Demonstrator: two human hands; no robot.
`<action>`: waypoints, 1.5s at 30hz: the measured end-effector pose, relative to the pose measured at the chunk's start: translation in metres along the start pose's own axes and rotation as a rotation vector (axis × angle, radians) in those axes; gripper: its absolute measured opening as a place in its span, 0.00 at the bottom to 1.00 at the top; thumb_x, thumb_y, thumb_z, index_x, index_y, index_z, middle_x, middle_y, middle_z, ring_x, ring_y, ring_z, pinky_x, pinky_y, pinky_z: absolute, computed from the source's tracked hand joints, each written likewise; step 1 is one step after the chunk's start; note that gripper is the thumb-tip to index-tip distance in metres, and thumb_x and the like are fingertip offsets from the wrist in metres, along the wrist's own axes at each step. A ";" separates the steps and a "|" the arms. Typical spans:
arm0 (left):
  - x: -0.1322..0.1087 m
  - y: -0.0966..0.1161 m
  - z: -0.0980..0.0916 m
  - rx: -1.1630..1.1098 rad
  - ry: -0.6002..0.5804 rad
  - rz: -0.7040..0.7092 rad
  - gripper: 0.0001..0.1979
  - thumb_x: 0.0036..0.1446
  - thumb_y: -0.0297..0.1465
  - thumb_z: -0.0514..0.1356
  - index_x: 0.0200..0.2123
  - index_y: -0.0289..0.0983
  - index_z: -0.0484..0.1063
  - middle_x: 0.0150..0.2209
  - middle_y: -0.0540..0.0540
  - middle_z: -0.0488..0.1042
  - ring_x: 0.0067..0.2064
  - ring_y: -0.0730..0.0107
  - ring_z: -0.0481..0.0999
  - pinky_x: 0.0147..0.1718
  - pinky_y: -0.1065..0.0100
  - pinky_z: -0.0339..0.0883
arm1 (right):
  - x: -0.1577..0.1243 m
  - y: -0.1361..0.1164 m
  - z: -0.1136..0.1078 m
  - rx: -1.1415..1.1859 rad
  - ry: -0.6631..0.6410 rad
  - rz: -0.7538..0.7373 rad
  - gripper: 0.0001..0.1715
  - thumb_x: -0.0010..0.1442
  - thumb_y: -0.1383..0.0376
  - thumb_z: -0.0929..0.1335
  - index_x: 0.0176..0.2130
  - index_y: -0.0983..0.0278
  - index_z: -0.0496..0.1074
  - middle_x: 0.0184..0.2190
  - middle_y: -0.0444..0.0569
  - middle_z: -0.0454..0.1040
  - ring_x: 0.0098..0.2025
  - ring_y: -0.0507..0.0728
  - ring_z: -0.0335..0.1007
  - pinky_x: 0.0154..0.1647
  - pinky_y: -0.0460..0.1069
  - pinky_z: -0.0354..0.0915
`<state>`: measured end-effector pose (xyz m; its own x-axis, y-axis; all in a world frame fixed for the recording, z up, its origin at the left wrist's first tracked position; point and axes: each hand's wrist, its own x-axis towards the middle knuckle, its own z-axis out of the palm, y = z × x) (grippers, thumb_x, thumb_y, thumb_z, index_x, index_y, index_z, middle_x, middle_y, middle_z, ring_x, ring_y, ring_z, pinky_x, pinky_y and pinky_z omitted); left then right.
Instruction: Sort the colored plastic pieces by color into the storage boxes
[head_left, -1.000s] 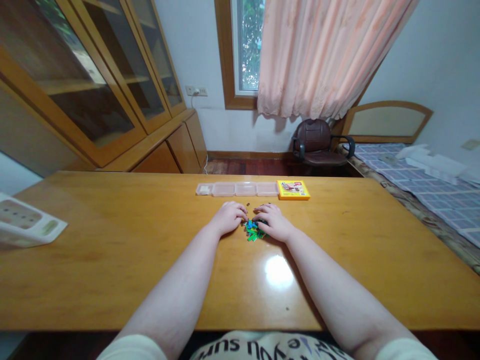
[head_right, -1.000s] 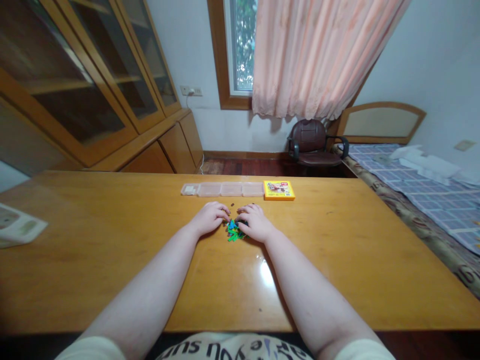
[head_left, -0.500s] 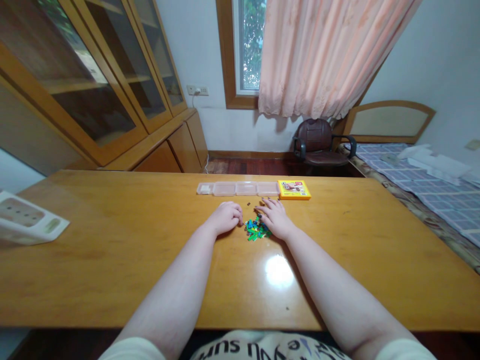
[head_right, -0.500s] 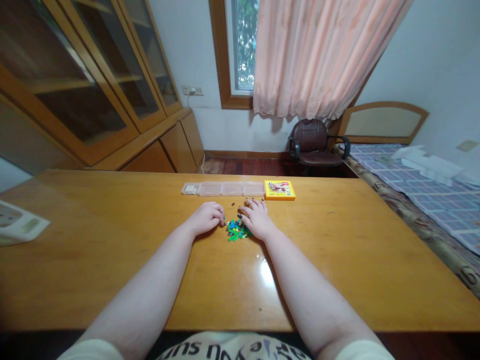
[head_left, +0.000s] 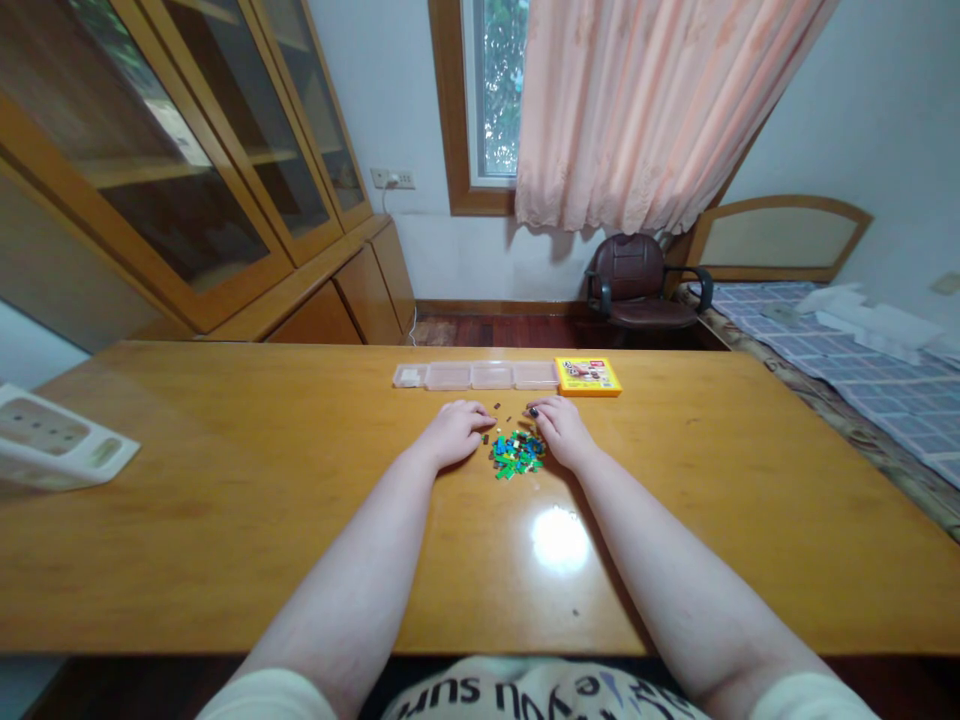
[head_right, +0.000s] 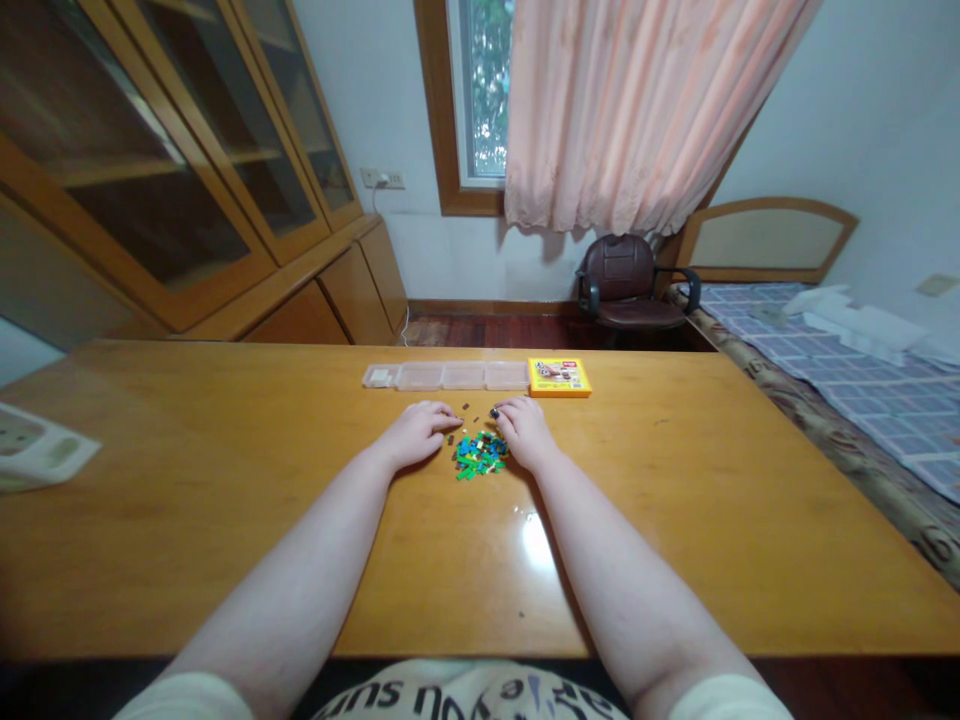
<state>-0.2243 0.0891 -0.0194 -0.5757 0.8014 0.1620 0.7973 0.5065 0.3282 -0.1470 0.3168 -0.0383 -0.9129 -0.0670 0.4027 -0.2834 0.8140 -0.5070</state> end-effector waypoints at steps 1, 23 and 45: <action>0.000 0.000 0.000 0.006 0.016 -0.019 0.23 0.49 0.22 0.53 0.46 0.44 0.75 0.46 0.47 0.73 0.48 0.63 0.68 0.52 0.61 0.59 | 0.000 0.000 0.000 0.005 0.001 0.001 0.21 0.65 0.62 0.57 0.39 0.65 0.76 0.41 0.52 0.75 0.45 0.58 0.66 0.50 0.54 0.58; -0.004 0.002 -0.007 -0.017 -0.017 0.033 0.15 0.50 0.24 0.54 0.32 0.45 0.80 0.38 0.50 0.76 0.44 0.64 0.69 0.51 0.58 0.57 | 0.000 -0.009 -0.005 0.042 -0.086 -0.073 0.22 0.66 0.62 0.56 0.37 0.64 0.75 0.36 0.52 0.75 0.41 0.57 0.66 0.46 0.52 0.58; 0.000 0.011 0.000 0.034 0.026 0.013 0.17 0.54 0.23 0.52 0.39 0.44 0.77 0.45 0.49 0.74 0.49 0.63 0.68 0.51 0.58 0.57 | 0.000 -0.004 -0.003 -0.059 -0.165 0.002 0.23 0.66 0.60 0.58 0.34 0.62 0.78 0.38 0.50 0.73 0.42 0.57 0.61 0.46 0.52 0.54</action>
<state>-0.2158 0.0947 -0.0161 -0.5695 0.7998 0.1899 0.8102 0.5072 0.2939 -0.1449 0.3149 -0.0337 -0.9508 -0.1550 0.2682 -0.2679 0.8462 -0.4607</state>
